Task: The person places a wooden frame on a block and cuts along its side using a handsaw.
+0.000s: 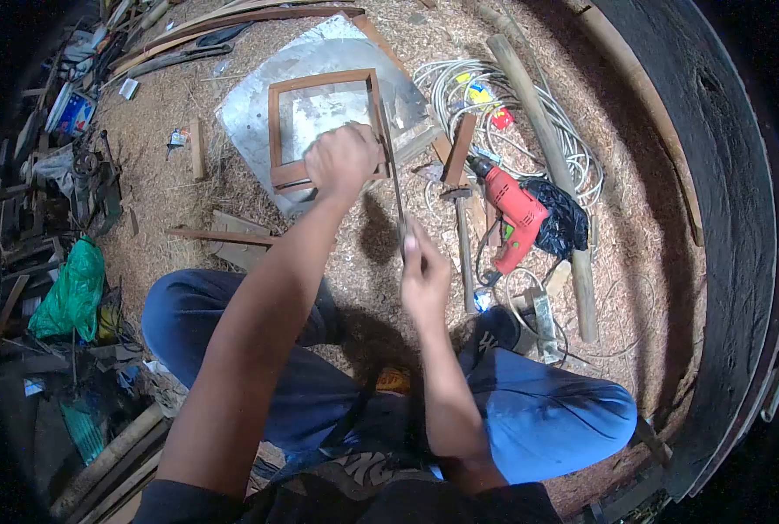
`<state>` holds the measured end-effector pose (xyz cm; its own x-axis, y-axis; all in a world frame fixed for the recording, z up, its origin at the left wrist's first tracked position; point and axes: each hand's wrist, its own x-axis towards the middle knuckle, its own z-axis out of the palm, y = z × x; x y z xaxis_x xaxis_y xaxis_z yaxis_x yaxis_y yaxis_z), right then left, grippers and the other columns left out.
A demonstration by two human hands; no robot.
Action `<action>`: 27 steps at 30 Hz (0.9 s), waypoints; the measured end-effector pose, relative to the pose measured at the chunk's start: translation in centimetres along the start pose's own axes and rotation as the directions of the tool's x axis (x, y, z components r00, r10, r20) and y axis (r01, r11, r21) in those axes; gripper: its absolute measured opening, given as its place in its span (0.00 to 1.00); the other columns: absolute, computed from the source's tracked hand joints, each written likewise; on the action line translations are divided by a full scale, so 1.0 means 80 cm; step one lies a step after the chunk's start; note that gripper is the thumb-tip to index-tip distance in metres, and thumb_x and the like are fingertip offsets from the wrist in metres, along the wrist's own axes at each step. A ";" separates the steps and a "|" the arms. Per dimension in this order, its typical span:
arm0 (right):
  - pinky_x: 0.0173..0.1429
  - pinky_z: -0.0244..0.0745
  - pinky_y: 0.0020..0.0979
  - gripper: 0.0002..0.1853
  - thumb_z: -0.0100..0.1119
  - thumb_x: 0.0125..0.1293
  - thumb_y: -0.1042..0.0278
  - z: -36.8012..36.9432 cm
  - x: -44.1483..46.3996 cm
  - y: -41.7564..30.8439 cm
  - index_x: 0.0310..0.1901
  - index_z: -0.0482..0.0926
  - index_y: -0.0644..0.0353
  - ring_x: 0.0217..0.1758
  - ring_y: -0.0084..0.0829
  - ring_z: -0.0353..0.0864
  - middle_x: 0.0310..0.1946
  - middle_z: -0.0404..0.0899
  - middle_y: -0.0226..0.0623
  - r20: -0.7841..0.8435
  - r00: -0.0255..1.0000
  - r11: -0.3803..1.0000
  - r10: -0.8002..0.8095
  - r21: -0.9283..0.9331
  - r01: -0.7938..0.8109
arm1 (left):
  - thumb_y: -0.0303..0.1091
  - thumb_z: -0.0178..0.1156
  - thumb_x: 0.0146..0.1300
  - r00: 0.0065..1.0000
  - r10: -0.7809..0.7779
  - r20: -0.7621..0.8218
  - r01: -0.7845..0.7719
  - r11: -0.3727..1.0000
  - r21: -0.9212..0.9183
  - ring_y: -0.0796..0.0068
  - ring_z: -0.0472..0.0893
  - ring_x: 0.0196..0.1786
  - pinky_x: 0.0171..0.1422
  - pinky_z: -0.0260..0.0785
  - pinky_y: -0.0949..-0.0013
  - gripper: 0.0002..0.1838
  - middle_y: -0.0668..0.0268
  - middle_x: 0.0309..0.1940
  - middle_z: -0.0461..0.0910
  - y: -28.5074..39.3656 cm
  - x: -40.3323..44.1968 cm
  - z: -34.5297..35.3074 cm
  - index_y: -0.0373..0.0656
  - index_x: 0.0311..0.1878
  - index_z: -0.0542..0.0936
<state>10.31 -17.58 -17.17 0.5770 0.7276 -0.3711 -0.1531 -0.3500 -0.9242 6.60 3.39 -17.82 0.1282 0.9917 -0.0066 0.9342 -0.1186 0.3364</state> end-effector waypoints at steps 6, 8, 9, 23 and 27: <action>0.77 0.61 0.36 0.22 0.52 0.79 0.62 -0.026 -0.056 0.062 0.65 0.77 0.69 0.71 0.36 0.74 0.62 0.81 0.51 -0.036 0.999 0.999 0.024 -0.041 -0.025 | 0.44 0.51 0.66 1.000 -0.028 0.001 0.028 1.000 0.013 0.43 0.88 0.33 0.46 0.81 0.49 0.24 0.43 0.26 0.84 0.001 0.006 0.003 0.37 0.26 0.88; 0.76 0.62 0.36 0.21 0.52 0.80 0.63 -0.027 -0.055 0.050 0.65 0.77 0.69 0.70 0.37 0.76 0.62 0.81 0.51 -0.023 0.999 0.999 0.033 -0.025 -0.034 | 0.44 0.51 0.67 1.000 -0.014 0.014 0.014 1.000 0.005 0.43 0.88 0.33 0.45 0.81 0.49 0.24 0.43 0.26 0.84 0.003 0.006 -0.003 0.37 0.26 0.88; 0.76 0.63 0.35 0.21 0.52 0.79 0.64 -0.026 -0.042 0.038 0.65 0.77 0.68 0.69 0.36 0.77 0.61 0.82 0.50 -0.018 1.000 0.999 0.011 -0.043 -0.012 | 0.44 0.51 0.67 0.999 0.008 0.036 -0.008 1.000 0.003 0.43 0.88 0.33 0.45 0.81 0.49 0.25 0.43 0.26 0.84 0.002 -0.001 -0.006 0.37 0.25 0.88; 0.72 0.68 0.33 0.19 0.50 0.80 0.67 -0.003 0.000 0.017 0.65 0.78 0.66 0.66 0.34 0.79 0.59 0.84 0.49 -0.017 0.984 0.977 -0.177 -0.124 0.174 | 0.44 0.50 0.68 1.000 -0.005 0.023 0.004 1.000 0.028 0.46 0.89 0.34 0.46 0.82 0.52 0.24 0.45 0.28 0.86 0.001 0.002 -0.006 0.38 0.28 0.89; 0.73 0.66 0.33 0.19 0.50 0.80 0.67 -0.020 -0.041 0.038 0.64 0.77 0.70 0.66 0.34 0.79 0.60 0.83 0.50 -0.049 0.996 0.989 -0.076 -0.127 0.069 | 0.45 0.48 0.68 0.997 -0.017 0.071 0.014 0.999 0.043 0.47 0.89 0.36 0.47 0.81 0.52 0.25 0.43 0.30 0.86 0.003 0.003 -0.008 0.38 0.30 0.90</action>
<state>9.20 -21.97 -18.64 0.6257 0.7223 -0.2948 -0.0095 -0.3707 -0.9287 6.63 3.66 -17.13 0.1353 0.9876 -0.0795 0.9494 -0.1063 0.2955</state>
